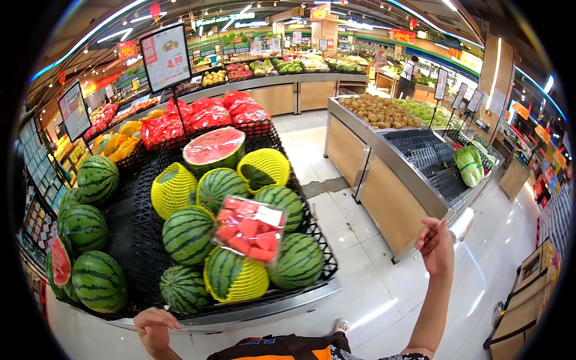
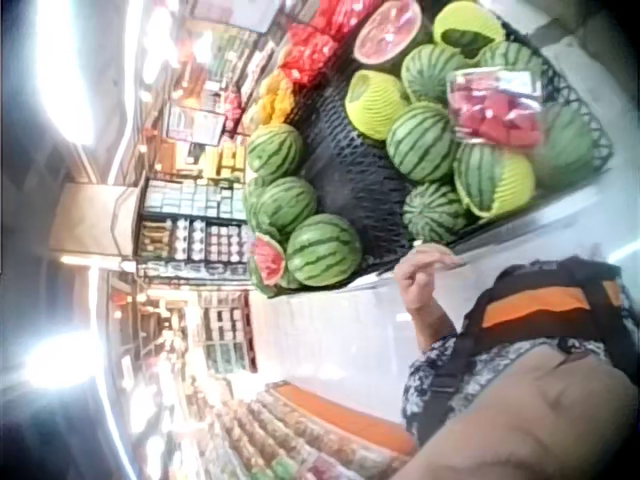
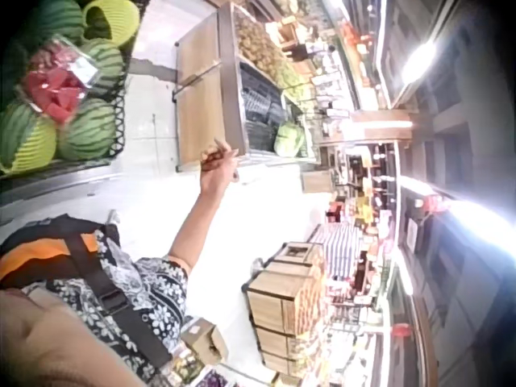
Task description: The person rearranges cut watermelon pieces on a display, moves empty crates in a vegetable section, and handles a root vegetable from a bin.
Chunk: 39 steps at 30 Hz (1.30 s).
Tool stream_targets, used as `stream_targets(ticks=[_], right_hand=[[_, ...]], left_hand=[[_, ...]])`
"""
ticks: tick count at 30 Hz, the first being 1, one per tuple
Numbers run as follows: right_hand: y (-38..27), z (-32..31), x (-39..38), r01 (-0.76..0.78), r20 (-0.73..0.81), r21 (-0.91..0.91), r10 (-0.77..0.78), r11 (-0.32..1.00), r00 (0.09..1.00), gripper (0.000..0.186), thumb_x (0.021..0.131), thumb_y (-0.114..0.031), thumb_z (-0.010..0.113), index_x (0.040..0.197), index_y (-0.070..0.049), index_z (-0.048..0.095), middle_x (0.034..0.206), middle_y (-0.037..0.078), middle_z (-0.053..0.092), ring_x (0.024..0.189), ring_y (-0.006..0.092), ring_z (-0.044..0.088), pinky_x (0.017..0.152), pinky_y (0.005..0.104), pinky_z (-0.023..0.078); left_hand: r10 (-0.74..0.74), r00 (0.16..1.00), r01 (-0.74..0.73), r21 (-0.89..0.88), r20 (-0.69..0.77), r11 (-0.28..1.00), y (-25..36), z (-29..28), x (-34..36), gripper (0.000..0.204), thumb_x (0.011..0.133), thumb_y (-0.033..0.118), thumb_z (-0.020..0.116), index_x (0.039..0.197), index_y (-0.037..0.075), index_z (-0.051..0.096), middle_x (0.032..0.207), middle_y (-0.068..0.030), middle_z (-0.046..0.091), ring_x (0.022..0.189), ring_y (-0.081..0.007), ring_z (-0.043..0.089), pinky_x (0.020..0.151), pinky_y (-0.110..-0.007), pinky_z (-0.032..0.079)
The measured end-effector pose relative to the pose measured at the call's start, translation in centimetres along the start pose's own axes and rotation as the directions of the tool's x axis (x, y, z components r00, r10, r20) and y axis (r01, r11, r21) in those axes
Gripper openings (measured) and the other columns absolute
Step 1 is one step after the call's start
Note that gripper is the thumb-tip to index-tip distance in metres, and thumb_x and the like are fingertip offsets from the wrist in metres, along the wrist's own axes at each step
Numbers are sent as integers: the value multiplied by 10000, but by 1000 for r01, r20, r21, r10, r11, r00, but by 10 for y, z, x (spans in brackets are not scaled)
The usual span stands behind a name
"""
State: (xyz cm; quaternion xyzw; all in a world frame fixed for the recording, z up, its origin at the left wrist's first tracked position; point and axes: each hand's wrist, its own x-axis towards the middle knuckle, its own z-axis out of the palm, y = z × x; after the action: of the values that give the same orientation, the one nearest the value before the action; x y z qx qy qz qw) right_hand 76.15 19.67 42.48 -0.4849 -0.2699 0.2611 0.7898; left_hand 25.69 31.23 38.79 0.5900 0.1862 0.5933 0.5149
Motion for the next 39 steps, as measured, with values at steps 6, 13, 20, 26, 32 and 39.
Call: stream_targets(ticks=[6, 13, 20, 26, 32, 39], right_hand=[[6, -121, 43, -75, 103, -10, 76, 997, 992, 431, 897, -413, 314, 901, -37, 526, 629, 62, 504, 519, 156, 473, 496, 271, 399], [25, -199, 105, -287, 209, 77, 266, 955, 941, 423, 892, -406, 335, 912, -27, 523, 657, 89, 526, 539, 184, 492, 518, 295, 416], [82, -191, 162, -527, 405, 170, 429, 833, 808, 456, 896, -397, 327, 936, 14, 518, 677, 102, 533, 569, 196, 507, 549, 306, 427], [126, -136, 234, -702, 673, 23, 508, 712, 538, 466, 917, -353, 276, 987, 42, 513, 714, 110, 550, 624, 206, 530, 593, 297, 442], [180, -57, 321, -783, 752, -76, 551, 617, 362, 490, 917, -379, 248, 998, 29, 509, 717, 104, 555, 633, 197, 529, 621, 297, 443], [237, 33, 400, -869, 810, -169, 569, 464, 146, 500, 912, -401, 240, 1026, 14, 496, 732, 86, 571, 671, 189, 542, 640, 297, 447]], left_hand=[[54, 998, -57, -69, -44, 996, -73, 130, 7, 453, 768, 423, 562, 837, -22, 516, 642, -129, 512, 559, -244, 525, 486, -332, 460], [-54, 998, 56, -197, 12, 979, -112, 268, 44, 528, 772, 389, 576, 1051, -49, 481, 794, -187, 561, 666, -277, 579, 586, -333, 475], [-74, 953, 35, -137, -294, 990, -121, 292, 79, 534, 836, 407, 458, 1182, 9, 380, 924, -113, 535, 703, -222, 577, 579, -297, 468], [33, 859, -18, 33, -511, 999, -110, 258, 150, 469, 882, 362, 394, 1208, 27, 356, 966, -74, 509, 807, -179, 527, 711, -286, 447], [-41, 742, 137, 91, -669, 986, -126, 159, 243, 510, 850, 339, 480, 1200, -2, 336, 1067, -158, 455, 930, -228, 499, 791, -328, 438], [-159, 613, 278, 23, -774, 960, -170, 108, 284, 574, 852, 366, 468, 1222, -27, 272, 1184, -250, 365, 1042, -344, 441, 856, -403, 407]])
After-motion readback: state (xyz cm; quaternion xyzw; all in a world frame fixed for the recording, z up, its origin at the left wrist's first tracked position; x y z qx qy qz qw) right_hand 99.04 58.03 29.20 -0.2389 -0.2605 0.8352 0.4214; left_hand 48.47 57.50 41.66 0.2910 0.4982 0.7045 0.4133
